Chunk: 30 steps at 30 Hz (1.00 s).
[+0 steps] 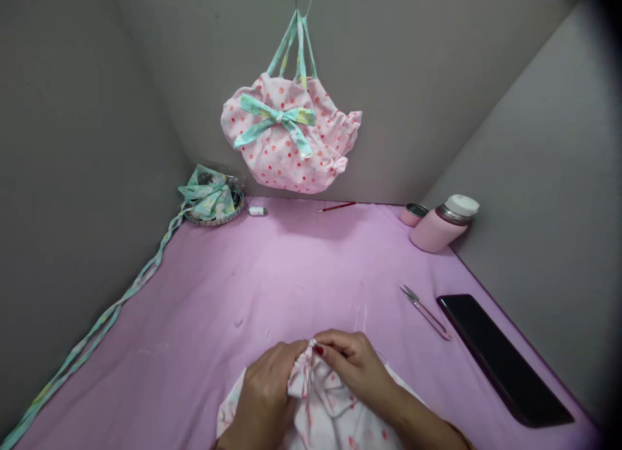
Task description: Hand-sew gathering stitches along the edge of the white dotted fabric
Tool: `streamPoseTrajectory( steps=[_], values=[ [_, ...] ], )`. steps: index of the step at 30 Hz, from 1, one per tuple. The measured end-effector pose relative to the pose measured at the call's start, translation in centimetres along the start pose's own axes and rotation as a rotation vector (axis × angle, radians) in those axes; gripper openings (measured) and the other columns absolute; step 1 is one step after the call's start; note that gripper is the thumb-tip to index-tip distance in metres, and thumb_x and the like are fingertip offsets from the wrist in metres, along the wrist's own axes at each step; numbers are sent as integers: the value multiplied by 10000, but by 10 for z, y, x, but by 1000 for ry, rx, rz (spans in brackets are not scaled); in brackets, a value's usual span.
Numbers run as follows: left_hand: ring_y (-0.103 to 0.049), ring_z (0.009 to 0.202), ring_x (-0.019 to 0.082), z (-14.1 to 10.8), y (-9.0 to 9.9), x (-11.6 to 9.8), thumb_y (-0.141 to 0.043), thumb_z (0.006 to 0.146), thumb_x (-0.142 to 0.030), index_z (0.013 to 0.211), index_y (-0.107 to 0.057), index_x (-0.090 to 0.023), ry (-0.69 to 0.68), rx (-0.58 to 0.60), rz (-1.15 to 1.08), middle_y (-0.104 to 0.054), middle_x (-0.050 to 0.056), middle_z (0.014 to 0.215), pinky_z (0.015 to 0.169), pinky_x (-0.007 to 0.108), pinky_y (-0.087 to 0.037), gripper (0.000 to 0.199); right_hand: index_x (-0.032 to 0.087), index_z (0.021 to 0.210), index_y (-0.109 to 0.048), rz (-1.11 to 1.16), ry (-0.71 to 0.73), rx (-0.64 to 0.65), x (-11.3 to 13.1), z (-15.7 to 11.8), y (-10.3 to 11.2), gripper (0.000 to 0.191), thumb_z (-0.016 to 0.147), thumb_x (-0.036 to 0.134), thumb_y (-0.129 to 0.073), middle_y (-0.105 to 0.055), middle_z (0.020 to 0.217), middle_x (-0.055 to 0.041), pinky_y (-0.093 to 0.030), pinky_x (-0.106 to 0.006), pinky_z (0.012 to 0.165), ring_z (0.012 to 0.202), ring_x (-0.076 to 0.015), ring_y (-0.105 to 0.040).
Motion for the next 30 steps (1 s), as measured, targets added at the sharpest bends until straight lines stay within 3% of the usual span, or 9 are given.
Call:
streamPoseTrajectory(
  steps=[2, 7, 12, 18, 30],
  values=[
    [-631, 662, 194, 3, 1, 3, -439, 779, -78, 934, -604, -143, 98, 42, -81, -669, 73, 746, 586, 281, -488, 236, 151, 894, -694, 2, -12, 2, 0, 0, 0, 215, 859, 256, -510, -689, 749, -38, -460, -210, 611, 670, -145, -620],
    [-590, 656, 162, 9, -1, 14, -445, 747, -72, 747, -602, -176, 549, 158, -285, -648, 16, 698, 624, 239, -442, 189, 182, 948, -702, 10, -44, 39, 1, 0, 0, 216, 854, 218, -511, -703, 792, -27, -462, -218, 632, 701, -151, -630],
    [-503, 594, 155, 6, -8, 25, -480, 781, -207, 637, -554, -171, 759, 164, -442, -562, 0, 607, 552, 233, -388, 166, 176, 980, -703, 64, -77, 88, 1, 1, 1, 236, 864, 225, -503, -704, 782, -32, -459, -216, 621, 704, -153, -629],
    [-466, 600, 142, 6, -12, 26, -512, 756, -230, 652, -559, -158, 831, 190, -666, -518, -6, 612, 567, 238, -377, 135, 177, 998, -701, 176, -133, 149, 0, 4, 4, 248, 869, 274, -513, -710, 812, -47, -462, -218, 621, 716, -153, -630],
    [-451, 580, 127, 8, -11, 24, -521, 693, -181, 658, -555, -158, 914, 235, -890, -506, -23, 600, 575, 245, -358, 54, 163, 988, -705, 269, -148, 169, 1, 3, 5, 267, 852, 328, -544, -706, 791, -58, -471, -237, 630, 714, -159, -628]
  ],
)
Point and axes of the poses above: each hand's wrist, its own z-axis towards the middle knuckle, its own y-axis out of the back of the hand, x = y × z, the point moved 2 cm from there along z, towards the middle knuckle
